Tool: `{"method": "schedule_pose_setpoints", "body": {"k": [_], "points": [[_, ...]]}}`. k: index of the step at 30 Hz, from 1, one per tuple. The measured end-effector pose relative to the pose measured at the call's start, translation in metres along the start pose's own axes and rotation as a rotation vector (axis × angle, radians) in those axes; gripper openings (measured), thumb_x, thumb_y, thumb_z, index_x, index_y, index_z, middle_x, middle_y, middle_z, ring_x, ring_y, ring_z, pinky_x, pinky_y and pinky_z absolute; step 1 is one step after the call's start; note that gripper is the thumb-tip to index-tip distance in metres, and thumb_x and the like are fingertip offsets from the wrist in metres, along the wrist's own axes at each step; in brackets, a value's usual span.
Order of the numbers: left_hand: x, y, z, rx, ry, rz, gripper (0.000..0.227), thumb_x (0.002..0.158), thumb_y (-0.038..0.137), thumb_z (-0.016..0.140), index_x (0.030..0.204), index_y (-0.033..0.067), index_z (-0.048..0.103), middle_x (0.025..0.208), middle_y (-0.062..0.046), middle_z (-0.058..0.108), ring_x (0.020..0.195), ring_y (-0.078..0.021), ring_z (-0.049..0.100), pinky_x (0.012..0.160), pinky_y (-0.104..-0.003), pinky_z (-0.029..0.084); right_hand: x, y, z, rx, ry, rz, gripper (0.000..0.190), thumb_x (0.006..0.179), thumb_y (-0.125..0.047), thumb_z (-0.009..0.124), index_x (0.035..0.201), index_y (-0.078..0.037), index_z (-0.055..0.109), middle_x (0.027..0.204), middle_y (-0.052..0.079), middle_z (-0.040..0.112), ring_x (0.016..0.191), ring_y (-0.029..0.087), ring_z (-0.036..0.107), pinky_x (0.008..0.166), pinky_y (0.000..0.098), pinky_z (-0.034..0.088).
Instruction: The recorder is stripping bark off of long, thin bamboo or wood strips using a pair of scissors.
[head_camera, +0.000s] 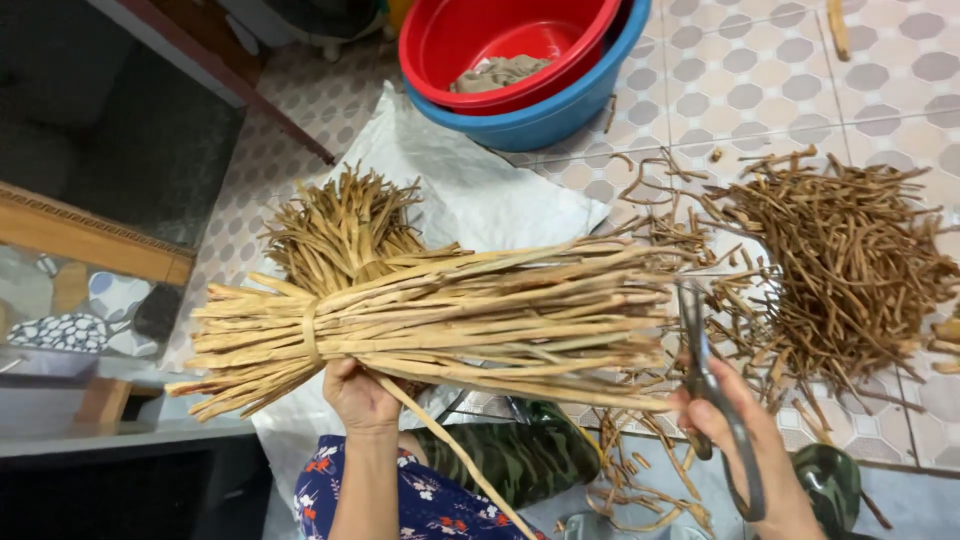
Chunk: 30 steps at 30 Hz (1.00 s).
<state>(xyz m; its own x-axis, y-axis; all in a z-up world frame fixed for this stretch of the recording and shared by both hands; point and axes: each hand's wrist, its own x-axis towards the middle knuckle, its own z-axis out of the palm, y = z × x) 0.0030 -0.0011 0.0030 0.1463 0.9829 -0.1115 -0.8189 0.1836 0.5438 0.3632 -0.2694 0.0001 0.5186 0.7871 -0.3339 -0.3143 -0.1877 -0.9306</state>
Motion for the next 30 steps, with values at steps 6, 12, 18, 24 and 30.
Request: {"method": "schedule_pose_setpoints", "body": {"k": [6, 12, 18, 24, 30], "points": [[-0.002, 0.001, -0.003, -0.004, -0.065, -0.023, 0.061, 0.074, 0.009, 0.058, 0.135, -0.001, 0.059, 0.132, -0.017, 0.066, 0.125, -0.0354, 0.06, 0.115, -0.05, 0.046, 0.002, 0.007, 0.002, 0.031, -0.024, 0.083, 0.058, 0.091, -0.025, 0.064, 0.145, -0.006, 0.052, 0.106, 0.009, 0.07, 0.095, 0.016, 0.063, 0.085, 0.0318, 0.051], [-0.002, 0.003, -0.009, 0.029, -0.083, 0.003, 0.059, 0.074, 0.008, 0.058, 0.132, -0.0005, 0.061, 0.128, -0.016, 0.067, 0.122, -0.0348, 0.062, 0.113, -0.05, 0.047, 0.006, 0.018, -0.002, -0.018, -0.043, -0.017, 0.057, 0.091, -0.023, 0.067, 0.144, -0.006, 0.053, 0.107, 0.005, 0.067, 0.099, 0.013, 0.061, 0.088, 0.0289, 0.049], [-0.002, 0.005, -0.012, 0.017, -0.087, -0.005, 0.059, 0.072, 0.006, 0.057, 0.131, -0.0011, 0.062, 0.126, -0.015, 0.068, 0.122, -0.0343, 0.062, 0.115, -0.049, 0.046, 0.008, 0.026, -0.001, -0.099, 0.078, 0.038, 0.061, 0.087, -0.017, 0.073, 0.145, -0.008, 0.059, 0.089, 0.004, 0.064, 0.074, 0.011, 0.058, 0.064, 0.0273, 0.05], [0.005, 0.006, -0.037, 0.022, -0.054, -0.004, 0.058, 0.071, -0.002, 0.056, 0.129, -0.0029, 0.062, 0.124, -0.016, 0.067, 0.123, -0.0346, 0.062, 0.12, -0.049, 0.045, -0.007, 0.007, 0.0, -0.057, 0.182, 0.016, 0.06, 0.086, -0.017, 0.072, 0.144, -0.008, 0.061, 0.08, 0.003, 0.064, 0.059, 0.009, 0.055, 0.048, 0.0246, 0.042], [0.0, 0.006, -0.021, 0.002, -0.012, -0.025, 0.067, 0.064, -0.006, 0.055, 0.13, 0.0015, 0.064, 0.125, -0.013, 0.069, 0.123, -0.0323, 0.062, 0.119, -0.05, 0.041, -0.006, 0.029, -0.004, -0.063, -0.094, -0.184, 0.063, 0.081, -0.027, 0.073, 0.137, -0.003, 0.058, 0.08, 0.005, 0.067, 0.069, 0.013, 0.067, 0.059, 0.0268, 0.053]]}}
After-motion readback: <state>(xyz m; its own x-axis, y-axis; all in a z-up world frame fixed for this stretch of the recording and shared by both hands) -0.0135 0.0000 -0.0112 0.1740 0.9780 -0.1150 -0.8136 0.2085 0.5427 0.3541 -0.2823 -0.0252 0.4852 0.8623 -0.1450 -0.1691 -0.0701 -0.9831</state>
